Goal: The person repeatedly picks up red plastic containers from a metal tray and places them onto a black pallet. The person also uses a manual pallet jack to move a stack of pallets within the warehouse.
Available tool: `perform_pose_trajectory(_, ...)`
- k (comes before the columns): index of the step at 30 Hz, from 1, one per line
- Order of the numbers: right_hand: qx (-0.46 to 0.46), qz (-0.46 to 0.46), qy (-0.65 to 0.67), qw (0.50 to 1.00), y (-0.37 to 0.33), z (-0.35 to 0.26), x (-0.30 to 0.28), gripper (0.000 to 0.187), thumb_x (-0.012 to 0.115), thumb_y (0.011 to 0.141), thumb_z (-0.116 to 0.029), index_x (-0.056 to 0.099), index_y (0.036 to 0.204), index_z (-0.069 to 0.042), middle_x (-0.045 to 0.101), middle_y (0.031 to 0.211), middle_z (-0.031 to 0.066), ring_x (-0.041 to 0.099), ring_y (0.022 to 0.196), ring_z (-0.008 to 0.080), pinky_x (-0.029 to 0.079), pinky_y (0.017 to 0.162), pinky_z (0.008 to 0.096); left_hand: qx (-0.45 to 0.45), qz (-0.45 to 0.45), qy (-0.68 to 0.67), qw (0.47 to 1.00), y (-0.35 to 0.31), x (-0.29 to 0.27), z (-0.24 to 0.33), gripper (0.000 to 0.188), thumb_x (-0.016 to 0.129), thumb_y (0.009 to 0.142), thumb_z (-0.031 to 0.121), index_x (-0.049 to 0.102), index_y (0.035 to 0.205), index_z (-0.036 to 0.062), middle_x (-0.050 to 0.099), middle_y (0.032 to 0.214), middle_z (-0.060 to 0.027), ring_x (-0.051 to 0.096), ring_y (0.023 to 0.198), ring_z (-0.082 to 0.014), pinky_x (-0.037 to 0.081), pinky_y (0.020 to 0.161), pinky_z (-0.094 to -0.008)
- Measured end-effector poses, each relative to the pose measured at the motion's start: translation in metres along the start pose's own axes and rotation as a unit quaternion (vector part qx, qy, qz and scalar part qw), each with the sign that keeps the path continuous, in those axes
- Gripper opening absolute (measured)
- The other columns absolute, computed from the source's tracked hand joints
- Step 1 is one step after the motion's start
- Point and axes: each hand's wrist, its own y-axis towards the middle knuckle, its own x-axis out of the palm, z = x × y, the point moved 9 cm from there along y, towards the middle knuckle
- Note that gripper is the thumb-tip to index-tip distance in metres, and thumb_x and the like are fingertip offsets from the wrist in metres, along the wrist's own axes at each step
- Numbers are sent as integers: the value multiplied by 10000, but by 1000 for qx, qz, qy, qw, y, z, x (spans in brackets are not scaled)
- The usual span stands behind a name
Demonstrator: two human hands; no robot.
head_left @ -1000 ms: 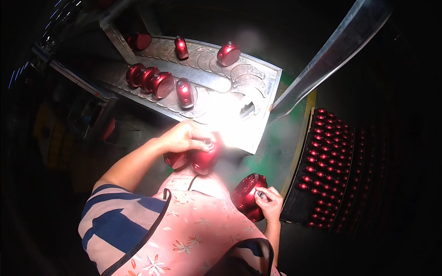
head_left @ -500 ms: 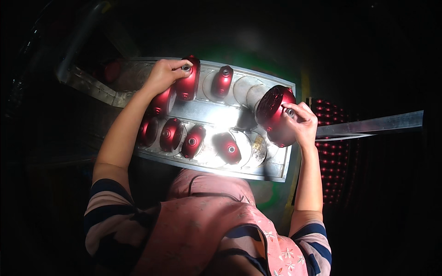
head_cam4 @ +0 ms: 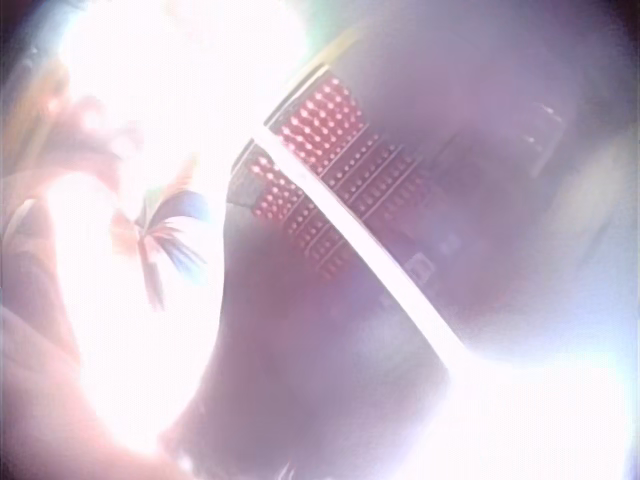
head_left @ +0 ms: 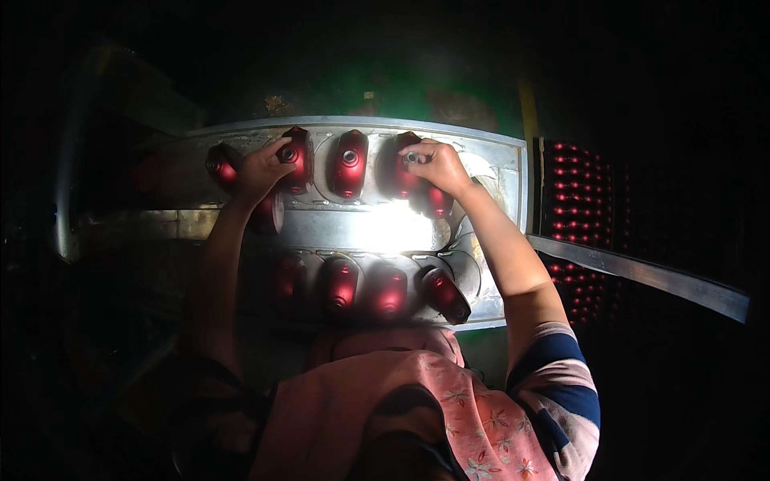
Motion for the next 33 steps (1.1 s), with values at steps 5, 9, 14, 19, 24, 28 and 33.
perform_pose_trajectory(5, -24, 79, 42, 996, -17, 16, -41, 358, 741, 793, -126, 710, 1149, -101, 449, 668, 1, 415, 612, 107, 412, 597, 268, 12, 100, -12, 995, -50, -18, 28, 435, 672, 896, 71, 581, 1321, 72, 577, 711, 30, 535, 630, -59, 457, 619, -222)
perform_pose_trajectory(9, -15, 129, 76, 989, -15, 36, -63, 349, 744, 789, -164, 716, 1130, -98, 482, 663, 7, 435, 603, 112, 420, 593, 269, -33, 129, -23, 991, -104, -16, 63, 390, 636, 912, 13, 600, 1298, 52, 492, 662, 81, 427, 545, -9, 347, 486, -178)
perform_pose_trajectory(14, -4, 189, 143, 971, -1, 56, -85, 370, 719, 840, -172, 673, 1193, -69, 571, 818, 28, 535, 732, 109, 460, 707, 256, -46, 157, -34, 986, -157, 14, 109, 360, 623, 913, 4, 616, 1272, 33, 441, 637, 88, 362, 514, 13, 274, 441, -171)
perform_pose_trajectory(19, -79, 190, 200, 958, -62, 35, -142, 385, 649, 913, -98, 601, 1291, -48, 584, 960, 17, 577, 888, 110, 468, 832, 240, -79, 119, -11, 990, -184, 71, 99, 327, 627, 902, 20, 649, 1228, 43, 492, 646, 86, 393, 526, 1, 306, 464, -180)
perform_pose_trajectory(24, -76, 144, 185, 969, -204, 18, -196, 400, 613, 927, -56, 570, 1322, -18, 581, 954, 36, 568, 848, 96, 472, 769, 218, -56, 72, -48, 995, -191, 163, 87, 286, 589, 925, 10, 649, 1205, 14, 448, 628, 86, 367, 514, 7, 270, 455, -177)
perform_pose_trajectory(28, -43, 179, 170, 968, -312, 33, -238, 416, 620, 904, 4, 561, 1315, 21, 584, 921, 37, 570, 806, 94, 485, 739, 224, 1, 26, -100, 995, -194, 224, 97, 259, 596, 932, 23, 664, 1181, 14, 458, 641, 93, 371, 529, 9, 273, 461, -177)
perform_pose_trajectory(33, 39, 237, 188, 952, -454, 95, -279, 413, 588, 925, -5, 539, 1335, 20, 577, 898, 27, 551, 751, 89, 472, 666, 218, -30, 18, -6, 999, -188, 282, 95, 226, 652, 907, 59, 705, 1126, 45, 489, 662, 97, 394, 547, 8, 307, 488, -173)
